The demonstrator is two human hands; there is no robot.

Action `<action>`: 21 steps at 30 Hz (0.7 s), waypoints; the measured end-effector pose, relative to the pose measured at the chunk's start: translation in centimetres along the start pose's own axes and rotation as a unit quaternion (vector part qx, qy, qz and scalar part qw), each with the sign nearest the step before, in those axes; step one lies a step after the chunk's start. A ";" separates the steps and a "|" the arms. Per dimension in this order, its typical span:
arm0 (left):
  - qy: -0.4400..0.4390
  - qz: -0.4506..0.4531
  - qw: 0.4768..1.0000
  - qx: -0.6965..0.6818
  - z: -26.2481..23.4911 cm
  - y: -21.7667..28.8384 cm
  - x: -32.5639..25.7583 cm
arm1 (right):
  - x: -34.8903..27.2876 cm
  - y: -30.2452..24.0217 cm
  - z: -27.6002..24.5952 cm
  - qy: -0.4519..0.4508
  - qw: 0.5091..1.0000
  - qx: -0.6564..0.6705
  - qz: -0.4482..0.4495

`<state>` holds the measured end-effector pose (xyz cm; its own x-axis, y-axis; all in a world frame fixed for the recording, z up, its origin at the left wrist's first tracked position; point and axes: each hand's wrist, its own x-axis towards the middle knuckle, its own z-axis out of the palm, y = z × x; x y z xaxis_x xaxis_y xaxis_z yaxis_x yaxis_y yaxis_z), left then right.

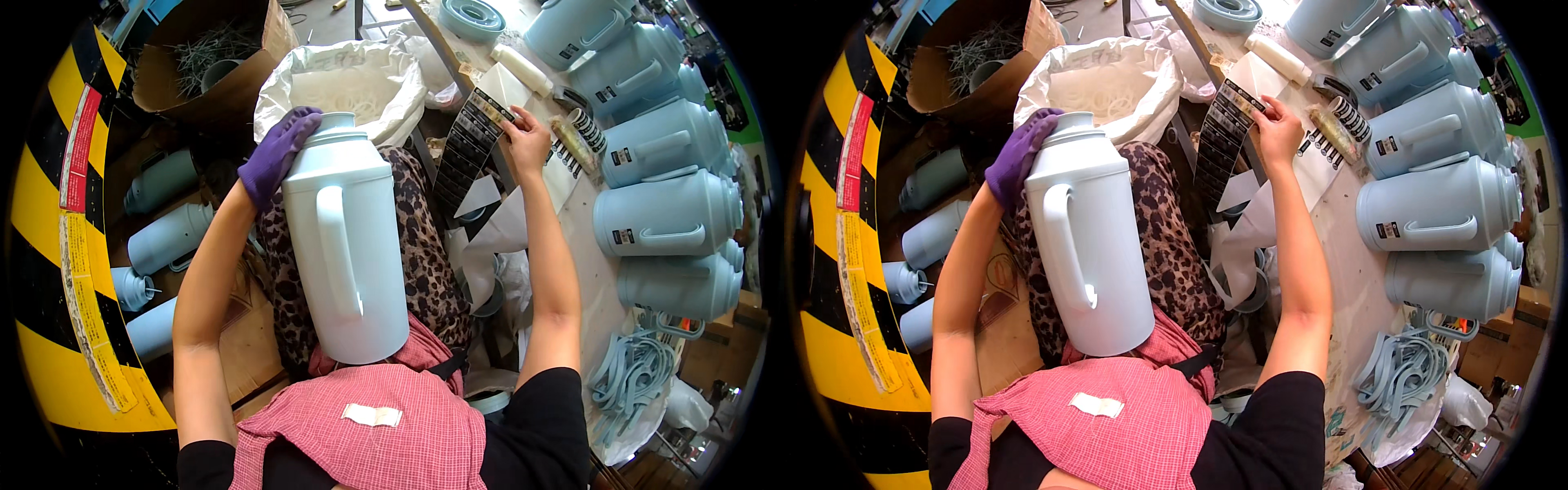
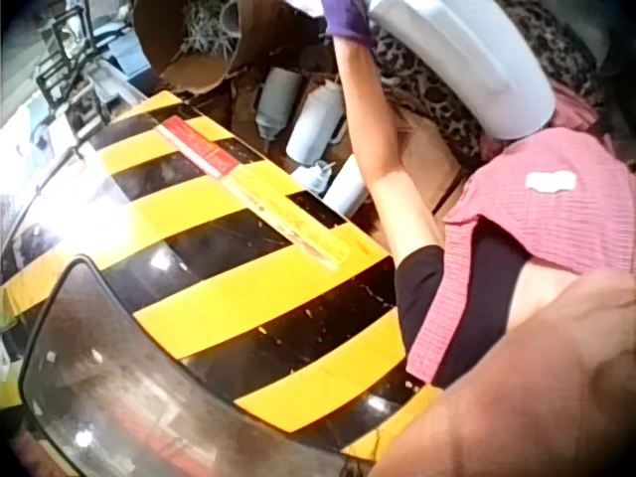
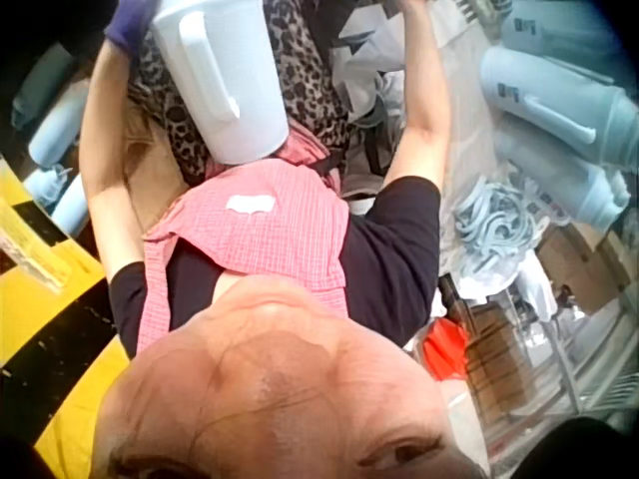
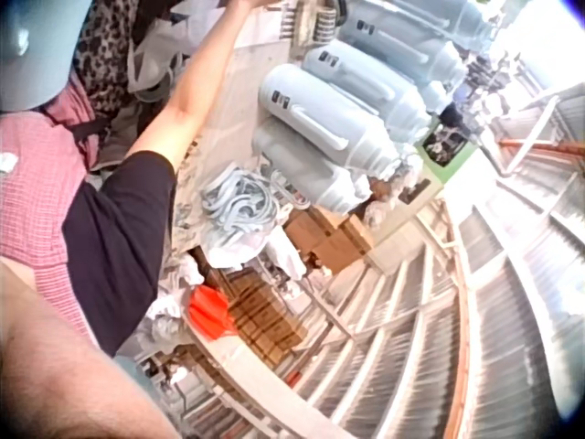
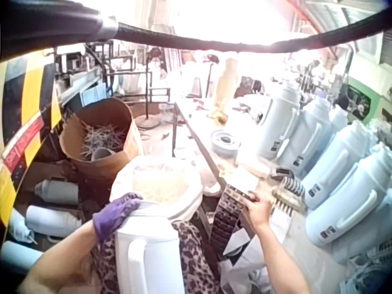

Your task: The person assembles blue plastic thermal flasks by applying stickers to the outer shells, inserting internal lining rings into the mouths, and fitting handles onto the bottle bodies by hand.

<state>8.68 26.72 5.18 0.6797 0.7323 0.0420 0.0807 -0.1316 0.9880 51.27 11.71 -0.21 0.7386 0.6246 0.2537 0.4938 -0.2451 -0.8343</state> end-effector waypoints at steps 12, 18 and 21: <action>0.237 0.068 0.961 -0.125 2.7 -2.5 -10.2 | -2.6 -1.6 -1.6 0.032 0.993 0.111 -0.005; 0.204 0.212 0.927 0.233 8.8 -2.3 -24.9 | -18.7 -11.6 -8.8 -0.232 0.963 0.106 0.088; 0.135 0.273 0.906 0.293 11.7 -3.1 -27.8 | -23.7 -15.1 -9.2 -0.437 0.852 0.201 0.207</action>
<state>-1.87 -1.04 -0.78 0.5377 0.5781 0.6137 0.2145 -0.7977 0.5636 30.50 -6.21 10.84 0.0997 0.9027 -0.4185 -0.0536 -0.4151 -0.9082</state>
